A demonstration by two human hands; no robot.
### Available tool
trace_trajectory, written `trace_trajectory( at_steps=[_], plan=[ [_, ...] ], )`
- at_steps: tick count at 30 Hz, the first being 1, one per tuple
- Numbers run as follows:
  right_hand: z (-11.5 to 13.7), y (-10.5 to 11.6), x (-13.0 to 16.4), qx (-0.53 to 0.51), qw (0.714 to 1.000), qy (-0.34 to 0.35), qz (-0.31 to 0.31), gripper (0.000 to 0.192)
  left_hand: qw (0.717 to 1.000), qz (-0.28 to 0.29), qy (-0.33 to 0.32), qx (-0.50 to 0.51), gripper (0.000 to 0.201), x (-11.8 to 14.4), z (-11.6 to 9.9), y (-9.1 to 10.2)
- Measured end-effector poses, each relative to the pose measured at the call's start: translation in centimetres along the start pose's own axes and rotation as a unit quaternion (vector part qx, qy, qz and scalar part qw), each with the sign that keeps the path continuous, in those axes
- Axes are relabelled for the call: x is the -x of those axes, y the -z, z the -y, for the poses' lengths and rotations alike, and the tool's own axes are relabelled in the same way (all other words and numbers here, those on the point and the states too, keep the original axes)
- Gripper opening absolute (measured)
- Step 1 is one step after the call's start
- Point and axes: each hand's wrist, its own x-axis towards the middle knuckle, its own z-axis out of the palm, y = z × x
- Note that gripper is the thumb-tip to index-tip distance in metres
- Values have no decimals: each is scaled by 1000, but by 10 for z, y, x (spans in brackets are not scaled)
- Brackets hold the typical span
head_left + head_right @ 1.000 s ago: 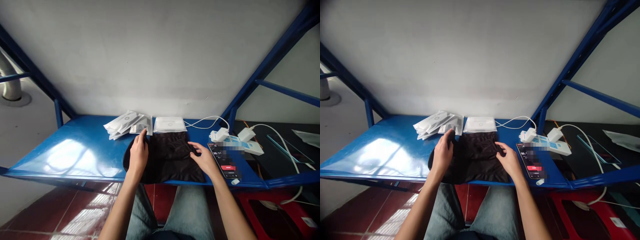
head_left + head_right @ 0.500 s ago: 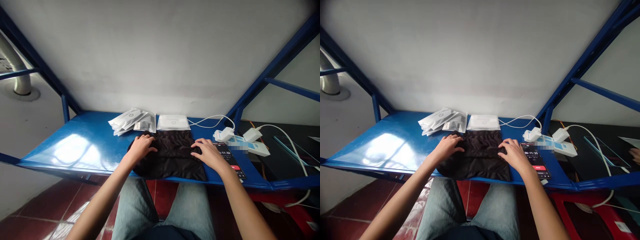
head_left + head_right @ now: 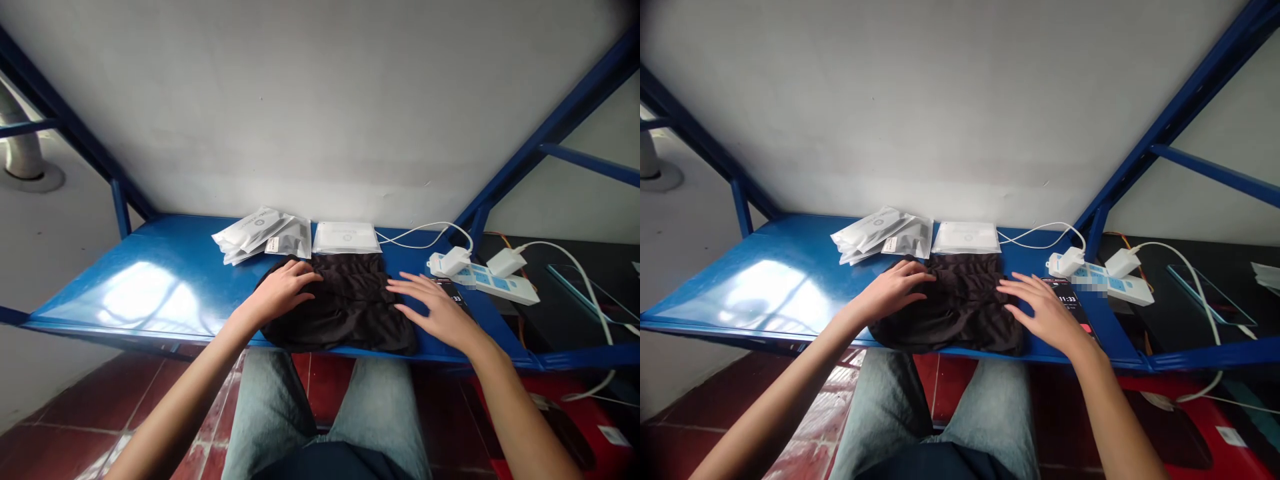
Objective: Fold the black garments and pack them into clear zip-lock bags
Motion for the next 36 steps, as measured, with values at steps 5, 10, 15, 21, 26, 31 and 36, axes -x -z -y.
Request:
trace_trajectory(
  at_steps=[5,10,15,21,26,31,36],
  plan=[
    [-23,-3,-55,19,1000,-7,17,30,999,38,19,12,23,-52,25,-4],
    [-22,1,-104,-28,989,-84,-116,43,985,-72,158,-23,37,-78,15,8],
    [26,-46,-106,-9,989,-50,-141,52,981,-81,167,-62,45,-63,-30,-37],
    [49,-96,-72,90,992,-86,-3,66,975,-53,191,-97,52,-25,-38,-82],
    [69,-94,-64,119,988,-94,-26,64,960,-94,241,-107,57,-9,-60,-71],
    [105,-115,-50,92,992,-75,-43,56,955,-81,273,-84,55,12,-77,-82],
    [87,-106,-35,106,991,-82,-5,58,958,-69,269,-74,58,27,-60,-79]
  ],
)
